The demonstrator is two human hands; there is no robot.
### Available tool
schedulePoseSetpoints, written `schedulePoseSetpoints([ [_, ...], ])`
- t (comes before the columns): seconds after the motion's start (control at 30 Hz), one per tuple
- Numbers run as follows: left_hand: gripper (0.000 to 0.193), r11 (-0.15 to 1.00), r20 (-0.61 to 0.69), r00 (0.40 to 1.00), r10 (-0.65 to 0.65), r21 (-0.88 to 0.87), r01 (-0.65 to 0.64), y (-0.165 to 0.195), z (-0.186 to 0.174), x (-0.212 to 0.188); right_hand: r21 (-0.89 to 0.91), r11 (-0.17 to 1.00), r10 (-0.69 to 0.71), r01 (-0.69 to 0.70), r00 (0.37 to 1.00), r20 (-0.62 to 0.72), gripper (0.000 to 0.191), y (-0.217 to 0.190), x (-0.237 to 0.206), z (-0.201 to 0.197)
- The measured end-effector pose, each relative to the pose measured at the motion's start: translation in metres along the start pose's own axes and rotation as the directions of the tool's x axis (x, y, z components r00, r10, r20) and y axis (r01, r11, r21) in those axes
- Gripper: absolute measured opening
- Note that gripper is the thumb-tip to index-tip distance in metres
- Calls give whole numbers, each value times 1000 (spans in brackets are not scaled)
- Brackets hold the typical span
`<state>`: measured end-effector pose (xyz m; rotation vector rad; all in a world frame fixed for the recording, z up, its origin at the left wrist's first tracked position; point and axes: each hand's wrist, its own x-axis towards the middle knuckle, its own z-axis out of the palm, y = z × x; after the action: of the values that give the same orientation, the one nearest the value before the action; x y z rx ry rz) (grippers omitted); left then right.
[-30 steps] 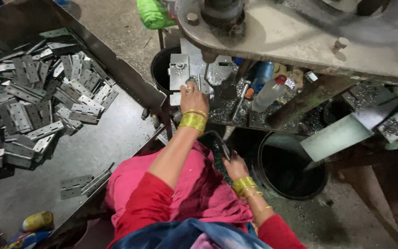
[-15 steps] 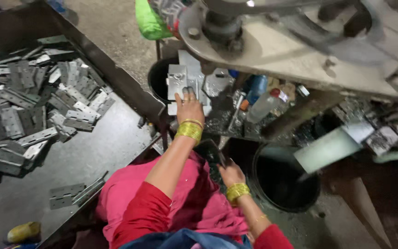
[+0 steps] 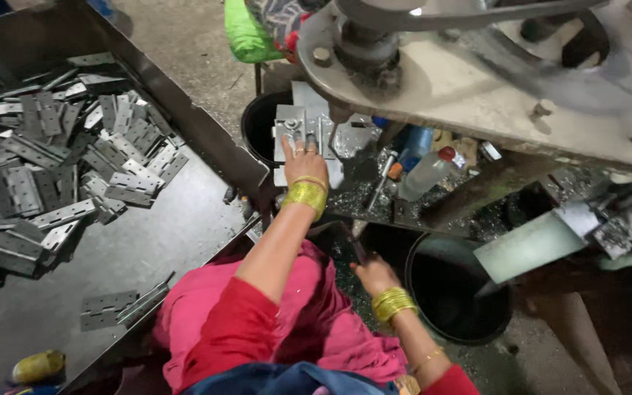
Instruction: The person operates a drill press to process small metal brackets. They pick up each bracket from a nearby bin, position it under the drill, and activate the machine using a lever. After drilling, they place the finished bracket into a separate bin.
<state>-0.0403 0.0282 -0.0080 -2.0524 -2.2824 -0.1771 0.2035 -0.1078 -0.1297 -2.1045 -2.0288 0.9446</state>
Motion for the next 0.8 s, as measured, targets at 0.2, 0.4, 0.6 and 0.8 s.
schedulePoseSetpoints([
  [0.2, 42, 995, -11, 997, -76, 61, 76, 12, 0, 22, 32, 996, -75, 78, 992, -98, 48, 6, 1, 12],
  [0.4, 36, 955, -117, 972, -204, -242, 171, -3, -11, 1, 93, 928, -325, 361, 905, -273, 48, 15, -11, 42],
  [0.6, 51, 827, -385, 909, 159, -451, -335, -66, -36, -176, 768, 633, -79, -95, 979, 187, 54, 40, 28, 11],
  [0.8, 51, 876, 61, 971, -230, -421, 234, -96, -26, -263, 184, 941, -99, 282, 754, -649, 18, -12, 126, 19],
])
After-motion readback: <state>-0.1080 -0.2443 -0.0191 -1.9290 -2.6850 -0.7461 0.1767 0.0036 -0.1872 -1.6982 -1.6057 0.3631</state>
